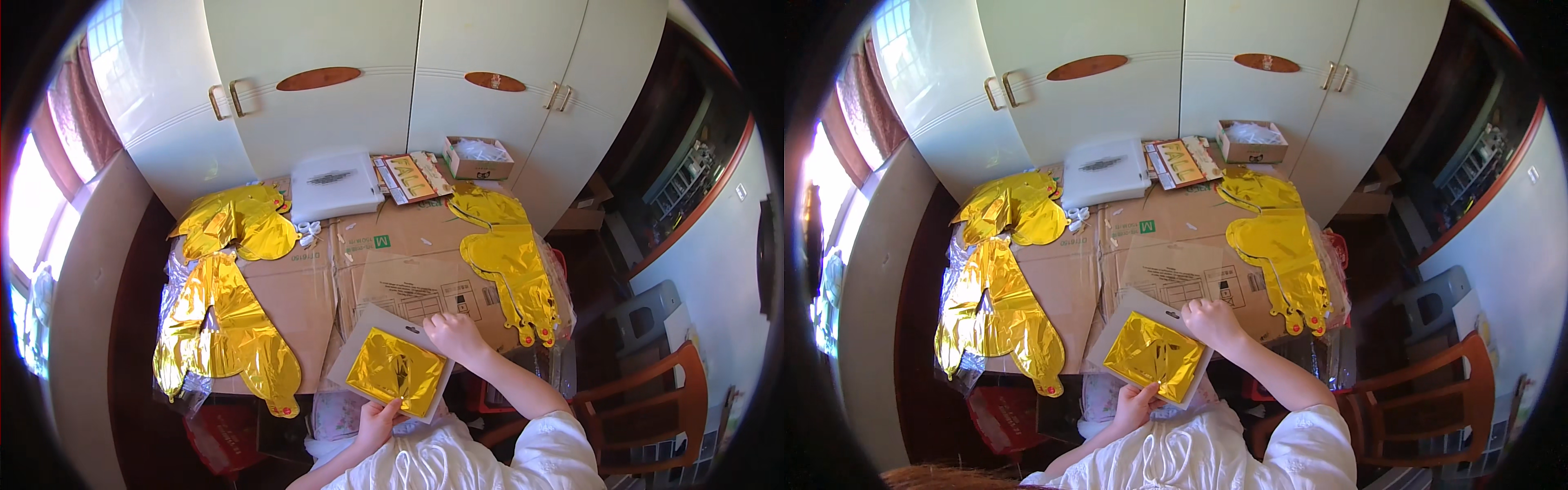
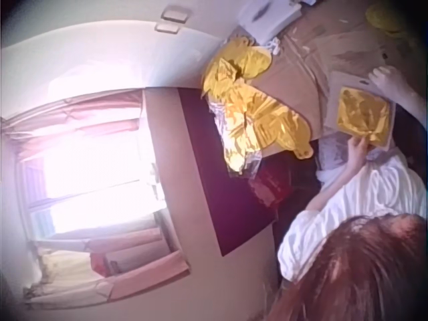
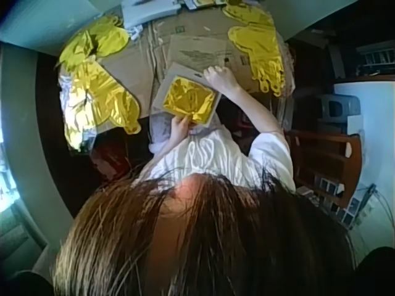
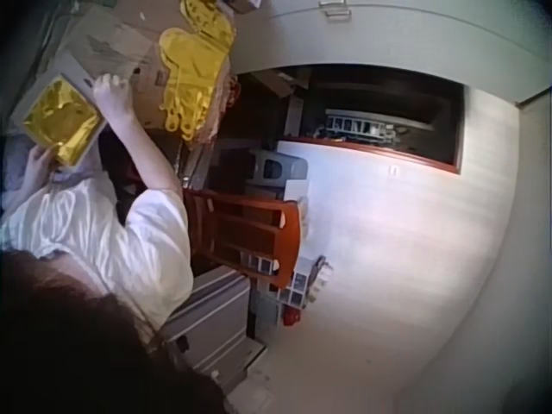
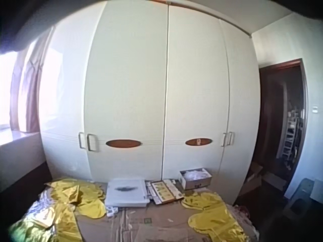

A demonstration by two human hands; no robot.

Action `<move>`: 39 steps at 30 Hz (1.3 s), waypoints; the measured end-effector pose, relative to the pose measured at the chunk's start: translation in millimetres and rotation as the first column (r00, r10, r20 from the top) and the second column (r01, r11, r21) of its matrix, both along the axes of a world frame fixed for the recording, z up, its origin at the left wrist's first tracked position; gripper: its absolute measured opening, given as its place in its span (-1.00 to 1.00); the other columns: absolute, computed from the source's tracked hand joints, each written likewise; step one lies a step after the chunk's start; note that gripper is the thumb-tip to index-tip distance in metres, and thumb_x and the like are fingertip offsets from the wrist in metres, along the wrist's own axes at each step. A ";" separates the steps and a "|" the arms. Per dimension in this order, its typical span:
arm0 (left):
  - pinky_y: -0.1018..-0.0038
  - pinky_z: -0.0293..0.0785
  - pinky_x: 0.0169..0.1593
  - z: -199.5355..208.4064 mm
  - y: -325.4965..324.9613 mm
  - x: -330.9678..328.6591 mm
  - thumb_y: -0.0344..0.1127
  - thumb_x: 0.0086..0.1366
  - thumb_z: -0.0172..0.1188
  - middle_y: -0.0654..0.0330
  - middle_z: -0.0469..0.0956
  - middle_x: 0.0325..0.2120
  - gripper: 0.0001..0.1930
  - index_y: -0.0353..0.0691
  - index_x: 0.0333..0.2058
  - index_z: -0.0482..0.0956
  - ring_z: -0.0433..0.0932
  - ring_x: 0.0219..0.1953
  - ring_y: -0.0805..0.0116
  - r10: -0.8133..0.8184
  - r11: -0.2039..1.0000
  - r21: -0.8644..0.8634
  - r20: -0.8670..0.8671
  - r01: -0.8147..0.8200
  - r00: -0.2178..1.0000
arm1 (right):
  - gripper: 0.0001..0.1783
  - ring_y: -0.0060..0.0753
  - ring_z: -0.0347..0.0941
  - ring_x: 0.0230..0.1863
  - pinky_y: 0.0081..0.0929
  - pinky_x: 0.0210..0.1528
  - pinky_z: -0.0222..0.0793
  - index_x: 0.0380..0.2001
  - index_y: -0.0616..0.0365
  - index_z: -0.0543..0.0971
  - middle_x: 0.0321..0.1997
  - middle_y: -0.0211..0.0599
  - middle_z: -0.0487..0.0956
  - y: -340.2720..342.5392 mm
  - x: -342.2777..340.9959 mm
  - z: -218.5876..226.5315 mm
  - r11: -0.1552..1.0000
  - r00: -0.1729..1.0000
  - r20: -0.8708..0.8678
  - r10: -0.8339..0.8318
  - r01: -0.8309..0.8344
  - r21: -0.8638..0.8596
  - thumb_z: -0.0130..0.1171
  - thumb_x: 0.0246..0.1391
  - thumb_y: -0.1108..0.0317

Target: Packaging gold foil letter balloons by placing them on cardboard backings and inserting them into plastic sleeves.

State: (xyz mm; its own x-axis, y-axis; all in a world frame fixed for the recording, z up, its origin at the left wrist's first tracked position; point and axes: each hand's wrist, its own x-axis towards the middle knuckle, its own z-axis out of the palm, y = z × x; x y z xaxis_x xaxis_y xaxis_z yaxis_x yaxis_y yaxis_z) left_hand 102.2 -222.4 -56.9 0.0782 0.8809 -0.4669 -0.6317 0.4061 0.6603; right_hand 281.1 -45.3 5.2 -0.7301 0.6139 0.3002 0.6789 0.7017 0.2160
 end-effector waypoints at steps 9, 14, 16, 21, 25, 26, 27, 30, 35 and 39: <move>0.42 0.64 -0.13 2.7 -1.9 -1.9 -0.42 0.39 0.04 0.05 0.62 -0.20 -0.80 -0.45 -0.14 0.52 0.64 -0.20 0.30 0.034 0.999 -0.017 0.009 -0.034 0.999 | -0.96 -0.49 0.50 -0.45 -0.53 -0.49 0.45 -0.54 0.04 0.55 -0.55 -0.49 0.46 0.9 -0.6 -2.9 0.997 0.999 -0.001 0.039 -0.039 0.072 0.15 -0.16 0.37; 0.42 0.64 -0.14 -2.1 -1.0 2.6 -0.43 0.39 0.03 0.04 0.62 -0.21 -0.80 -0.46 -0.14 0.52 0.64 -0.20 0.29 0.077 0.997 0.010 0.027 -0.077 0.997 | -0.92 -0.51 0.48 -0.40 -0.55 -0.46 0.45 -0.49 0.05 0.55 -0.51 -0.50 0.45 -6.9 -4.9 0.1 0.997 0.999 0.034 0.036 -0.039 0.063 0.15 -0.13 0.35; 0.42 0.64 -0.14 -3.4 -0.8 6.3 -0.43 0.39 0.03 0.04 0.61 -0.21 -0.80 -0.46 -0.14 0.52 0.64 -0.20 0.28 0.103 0.995 0.013 0.048 -0.104 0.994 | -0.91 -0.52 0.48 -0.40 -0.56 -0.46 0.44 -0.47 0.05 0.55 -0.51 -0.51 0.44 -7.0 -5.2 -1.3 0.996 0.998 0.044 0.039 -0.042 0.076 0.15 -0.12 0.34; 0.42 0.65 -0.14 -0.7 -3.9 5.9 -0.43 0.38 0.04 0.04 0.62 -0.22 -0.80 -0.47 -0.15 0.52 0.64 -0.21 0.29 0.067 0.998 -0.001 0.013 -0.067 0.998 | -0.92 -0.50 0.48 -0.39 -0.55 -0.48 0.45 -0.51 0.08 0.56 -0.51 -0.49 0.43 -1.8 -2.6 -10.5 0.997 0.999 0.039 0.003 -0.005 0.074 0.17 -0.17 0.37; 0.41 0.65 -0.14 -3.8 -6.4 8.9 -0.43 0.38 0.04 0.03 0.62 -0.23 -0.80 -0.47 -0.16 0.53 0.65 -0.22 0.29 0.096 0.995 0.003 0.002 -0.096 0.995 | -0.94 -0.51 0.47 -0.40 -0.57 -0.50 0.43 -0.52 0.07 0.55 -0.52 -0.50 0.42 1.7 -7.5 -9.2 0.996 0.997 0.075 -0.009 0.002 0.092 0.16 -0.15 0.37; 0.41 0.65 -0.14 -2.8 -5.7 8.4 -0.44 0.38 0.04 0.03 0.62 -0.23 -0.80 -0.47 -0.16 0.53 0.65 -0.22 0.29 0.104 0.995 0.000 0.016 -0.104 0.994 | -0.93 -0.52 0.47 -0.41 -0.57 -0.52 0.43 -0.50 0.06 0.54 -0.52 -0.51 0.41 0.6 -8.2 -7.5 0.996 0.997 0.080 -0.001 -0.006 0.088 0.16 -0.14 0.36; 0.41 0.65 -0.14 -0.9 -4.5 7.3 -0.44 0.38 0.04 0.02 0.62 -0.22 -0.80 -0.46 -0.16 0.53 0.65 -0.21 0.29 0.113 0.994 -0.004 0.029 -0.113 0.993 | -0.93 -0.53 0.47 -0.42 -0.57 -0.53 0.43 -0.49 0.04 0.53 -0.52 -0.51 0.41 -0.3 -8.9 -5.8 0.996 0.996 0.085 0.007 -0.014 0.083 0.15 -0.13 0.35; 0.41 0.65 -0.14 -0.4 -4.3 4.6 -0.44 0.38 0.04 0.03 0.62 -0.22 -0.80 -0.46 -0.15 0.53 0.65 -0.21 0.29 0.116 0.993 -0.005 0.043 -0.116 0.992 | -0.91 -0.53 0.47 -0.41 -0.58 -0.53 0.42 -0.47 0.06 0.53 -0.51 -0.50 0.41 -2.2 -7.7 -2.5 0.996 0.995 0.091 0.034 -0.041 0.075 0.15 -0.13 0.35; 0.38 0.64 -0.12 -1.2 -5.3 5.4 -0.44 0.38 0.02 0.02 0.62 -0.19 -0.80 -0.43 -0.13 0.53 0.64 -0.18 0.27 0.116 0.993 0.004 0.030 -0.116 0.993 | -0.87 -0.52 0.47 -0.40 -0.56 -0.44 0.46 -0.42 0.09 0.54 -0.48 -0.48 0.42 -8.6 -8.5 2.7 0.998 0.996 0.086 -0.003 -0.003 0.061 0.15 -0.13 0.36; 0.38 0.64 -0.12 -6.2 -4.3 8.9 -0.44 0.39 0.02 0.03 0.61 -0.18 -0.81 -0.42 -0.12 0.52 0.64 -0.18 0.27 0.126 0.992 0.007 0.014 -0.126 0.992 | -0.92 -0.48 0.47 -0.38 -0.58 -0.45 0.45 -0.52 0.10 0.55 -0.50 -0.47 0.41 -10.5 -9.3 0.8 0.996 0.996 0.070 -0.052 0.047 0.070 0.17 -0.18 0.38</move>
State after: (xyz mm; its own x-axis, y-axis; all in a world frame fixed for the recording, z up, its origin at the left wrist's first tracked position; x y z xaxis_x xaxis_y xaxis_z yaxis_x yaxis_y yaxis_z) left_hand 111.1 -226.6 -63.1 -0.0271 0.8877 -0.4597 -0.6867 0.3177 0.6539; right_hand 271.9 -55.8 6.0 -0.7203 0.6299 0.2907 0.6936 0.6494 0.3117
